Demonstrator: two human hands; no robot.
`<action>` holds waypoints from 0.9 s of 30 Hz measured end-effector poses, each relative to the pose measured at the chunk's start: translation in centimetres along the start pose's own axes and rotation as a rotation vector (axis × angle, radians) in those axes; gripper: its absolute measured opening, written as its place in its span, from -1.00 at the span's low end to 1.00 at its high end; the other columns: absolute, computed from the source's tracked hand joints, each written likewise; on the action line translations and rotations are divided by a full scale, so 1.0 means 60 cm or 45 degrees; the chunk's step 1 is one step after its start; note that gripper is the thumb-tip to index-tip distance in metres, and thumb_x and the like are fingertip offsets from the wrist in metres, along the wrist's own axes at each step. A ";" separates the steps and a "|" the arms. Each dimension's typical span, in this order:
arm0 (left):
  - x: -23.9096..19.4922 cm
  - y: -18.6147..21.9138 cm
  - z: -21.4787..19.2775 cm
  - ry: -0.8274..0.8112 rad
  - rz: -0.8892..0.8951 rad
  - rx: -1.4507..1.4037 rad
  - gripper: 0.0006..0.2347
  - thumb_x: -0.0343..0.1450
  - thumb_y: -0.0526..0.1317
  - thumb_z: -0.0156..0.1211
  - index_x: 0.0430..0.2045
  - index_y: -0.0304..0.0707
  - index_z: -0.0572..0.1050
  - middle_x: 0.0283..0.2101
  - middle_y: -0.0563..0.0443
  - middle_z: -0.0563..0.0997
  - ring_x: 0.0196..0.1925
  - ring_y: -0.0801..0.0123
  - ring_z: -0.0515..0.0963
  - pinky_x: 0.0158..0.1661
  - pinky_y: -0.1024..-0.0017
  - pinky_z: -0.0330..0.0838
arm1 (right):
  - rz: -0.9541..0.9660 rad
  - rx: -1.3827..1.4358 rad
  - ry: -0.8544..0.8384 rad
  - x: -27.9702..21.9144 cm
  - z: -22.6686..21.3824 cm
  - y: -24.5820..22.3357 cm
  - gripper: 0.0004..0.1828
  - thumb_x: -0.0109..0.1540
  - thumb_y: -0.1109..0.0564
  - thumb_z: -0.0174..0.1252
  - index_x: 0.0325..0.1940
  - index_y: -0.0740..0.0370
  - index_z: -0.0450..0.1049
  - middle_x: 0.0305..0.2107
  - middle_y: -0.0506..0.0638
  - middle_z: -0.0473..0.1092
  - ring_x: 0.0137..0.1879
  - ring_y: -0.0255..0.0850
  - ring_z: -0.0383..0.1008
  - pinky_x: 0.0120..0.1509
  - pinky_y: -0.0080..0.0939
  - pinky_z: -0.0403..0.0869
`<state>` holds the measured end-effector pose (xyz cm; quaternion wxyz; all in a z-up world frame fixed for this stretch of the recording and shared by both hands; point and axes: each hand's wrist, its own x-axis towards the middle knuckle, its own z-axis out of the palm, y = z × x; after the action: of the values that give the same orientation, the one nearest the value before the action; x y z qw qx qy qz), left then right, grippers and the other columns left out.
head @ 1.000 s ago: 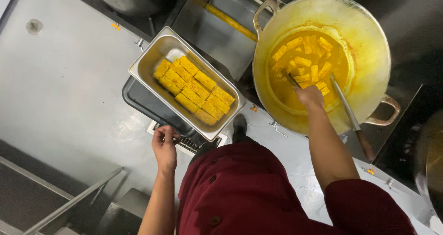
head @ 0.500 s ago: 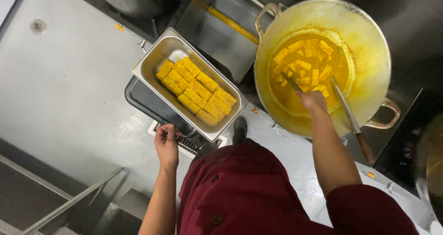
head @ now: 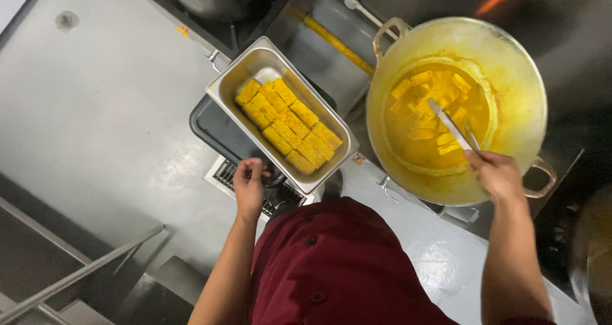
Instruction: The person uses tongs to transfer yellow rectangular food pieces from a large pot into a metal tray. They arrange the pieces in neat rows within the tray.
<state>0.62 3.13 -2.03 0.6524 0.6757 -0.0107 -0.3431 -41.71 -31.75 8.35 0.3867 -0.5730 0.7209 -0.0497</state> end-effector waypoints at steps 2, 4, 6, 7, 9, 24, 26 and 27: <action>0.006 0.004 0.013 -0.055 0.003 -0.015 -0.87 0.50 -0.19 0.17 -0.23 -0.27 0.49 -0.31 0.07 0.59 -0.36 0.53 0.55 -0.37 0.53 0.43 | -0.131 0.064 -0.065 -0.040 -0.029 -0.062 -0.61 0.29 -0.02 0.33 0.06 0.31 0.64 -0.37 -0.01 0.51 -0.37 -0.30 0.35 -0.31 -0.28 0.29; 0.010 0.010 0.027 -0.131 -0.009 -0.074 -0.86 0.51 -0.18 0.16 -0.23 -0.27 0.49 -0.31 0.11 0.59 -0.35 0.57 0.54 -0.35 0.56 0.45 | -0.218 0.000 -0.133 -0.078 -0.043 -0.130 -0.60 0.28 -0.02 0.34 0.09 0.29 0.60 -0.34 0.02 0.53 -0.32 -0.28 0.41 -0.27 -0.26 0.35; 0.014 0.017 0.040 -0.128 -0.038 -0.059 -0.86 0.52 -0.19 0.18 -0.24 -0.28 0.48 -0.40 0.08 0.56 -0.43 0.54 0.49 -0.39 0.55 0.42 | -0.317 -0.125 -0.235 -0.113 -0.038 -0.199 -0.60 0.25 -0.02 0.35 0.11 0.22 0.60 -0.32 0.02 0.56 -0.28 -0.25 0.45 -0.22 -0.24 0.39; 0.013 0.020 0.046 -0.126 -0.053 -0.053 -0.86 0.52 -0.19 0.20 -0.25 -0.29 0.47 -0.45 0.07 0.55 -0.46 0.53 0.47 -0.42 0.55 0.40 | -0.372 -0.223 -0.305 -0.125 -0.025 -0.234 -0.60 0.23 -0.02 0.34 0.10 0.16 0.63 -0.32 0.02 0.58 -0.26 -0.24 0.46 -0.19 -0.23 0.40; 0.009 0.027 0.050 -0.154 0.029 -0.123 -0.86 0.52 -0.20 0.21 -0.25 -0.29 0.46 -0.45 0.10 0.53 -0.45 0.55 0.46 -0.41 0.56 0.39 | -0.493 -0.438 -0.416 -0.146 0.035 -0.300 -0.58 0.19 -0.08 0.34 0.08 0.08 0.66 -0.30 0.04 0.61 -0.23 -0.18 0.51 -0.13 -0.15 0.44; 0.011 0.021 0.060 -0.108 0.202 -0.027 -0.87 0.49 -0.24 0.23 -0.29 -0.33 0.45 -0.39 0.11 0.55 -0.39 0.53 0.56 -0.32 0.57 0.47 | -0.937 -1.103 -0.397 -0.263 0.263 -0.504 -0.54 0.21 -0.34 0.16 0.00 -0.07 0.61 -0.31 0.04 0.60 -0.02 0.08 0.58 0.11 0.14 0.47; 0.017 0.023 0.060 -0.117 0.211 -0.021 -0.87 0.49 -0.24 0.23 -0.29 -0.33 0.45 -0.39 0.12 0.54 -0.39 0.53 0.55 -0.32 0.57 0.46 | -0.871 -1.094 -0.430 -0.275 0.274 -0.502 -0.53 0.20 -0.35 0.15 -0.01 -0.07 0.61 -0.32 0.04 0.60 -0.02 0.07 0.58 0.10 0.14 0.47; 0.017 0.025 0.058 -0.120 0.207 -0.004 -0.86 0.49 -0.24 0.24 -0.29 -0.32 0.45 -0.39 0.12 0.54 -0.40 0.53 0.55 -0.34 0.57 0.44 | -0.908 -1.118 -0.406 -0.279 0.281 -0.499 -0.53 0.21 -0.36 0.15 -0.01 -0.07 0.61 -0.30 0.06 0.58 -0.01 0.10 0.57 0.10 0.16 0.46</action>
<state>0.37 -0.62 -0.87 0.6779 0.6546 -0.0956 -0.3206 -7.01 -21.15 20.39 0.1761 -0.8870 0.3697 0.2132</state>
